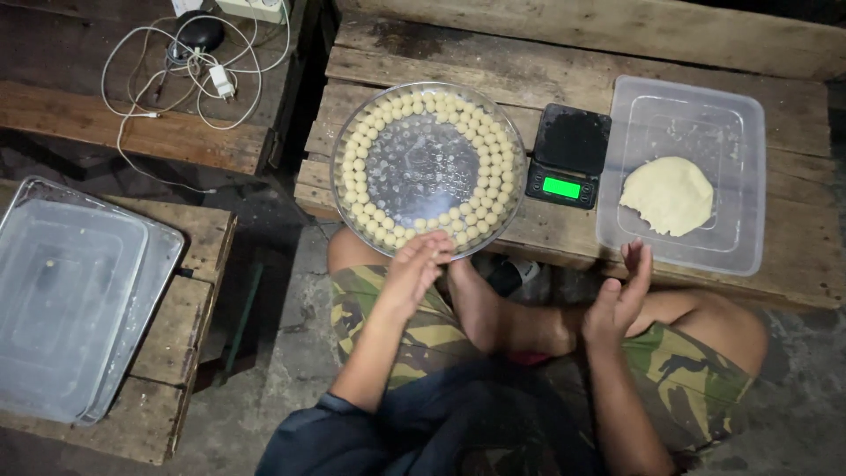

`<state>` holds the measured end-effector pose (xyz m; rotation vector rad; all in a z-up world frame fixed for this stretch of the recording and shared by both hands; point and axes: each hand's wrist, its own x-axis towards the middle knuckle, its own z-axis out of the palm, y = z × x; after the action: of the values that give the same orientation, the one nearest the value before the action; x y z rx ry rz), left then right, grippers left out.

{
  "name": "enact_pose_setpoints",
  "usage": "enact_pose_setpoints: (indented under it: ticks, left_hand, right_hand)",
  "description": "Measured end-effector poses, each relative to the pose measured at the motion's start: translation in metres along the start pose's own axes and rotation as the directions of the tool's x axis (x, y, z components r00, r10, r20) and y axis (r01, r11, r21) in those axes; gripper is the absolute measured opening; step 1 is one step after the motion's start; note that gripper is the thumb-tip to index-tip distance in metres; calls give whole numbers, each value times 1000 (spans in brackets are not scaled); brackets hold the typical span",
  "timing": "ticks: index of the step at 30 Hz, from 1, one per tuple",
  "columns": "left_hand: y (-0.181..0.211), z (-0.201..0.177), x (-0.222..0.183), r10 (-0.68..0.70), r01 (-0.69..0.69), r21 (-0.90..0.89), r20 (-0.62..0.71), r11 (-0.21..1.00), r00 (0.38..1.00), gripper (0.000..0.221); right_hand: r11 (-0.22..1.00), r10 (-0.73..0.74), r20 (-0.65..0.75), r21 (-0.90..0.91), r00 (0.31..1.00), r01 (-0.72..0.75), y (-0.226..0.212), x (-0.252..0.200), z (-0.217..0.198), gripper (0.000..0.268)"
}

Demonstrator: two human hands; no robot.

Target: Weighing small portions of dough on a digital scale and rolling them into uniform balls by hand.

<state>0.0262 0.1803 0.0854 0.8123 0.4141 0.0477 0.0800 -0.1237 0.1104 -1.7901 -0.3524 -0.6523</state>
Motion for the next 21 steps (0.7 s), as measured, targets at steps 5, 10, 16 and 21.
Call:
enact_pose_setpoints:
  ticks: [5, 10, 16, 21]
  left_hand:
    - [46, -34, 19, 182, -158, 334, -40, 929, 983, 30]
    - [67, -65, 60, 268, -163, 674, -55, 721, 962, 20]
    - [72, -66, 87, 146, -22, 908, -43, 417, 988, 24]
    - [94, -32, 73, 124, -141, 986, 130, 88, 984, 31]
  right_hand:
    - [1000, -1, 41, -21, 999, 2, 9, -5, -1, 62]
    - [999, 18, 55, -41, 998, -16, 4, -4, 0, 59]
    - [996, 63, 91, -74, 994, -57, 5, -4, -3, 58]
    - [996, 63, 85, -62, 994, -58, 3, -3, -2, 59]
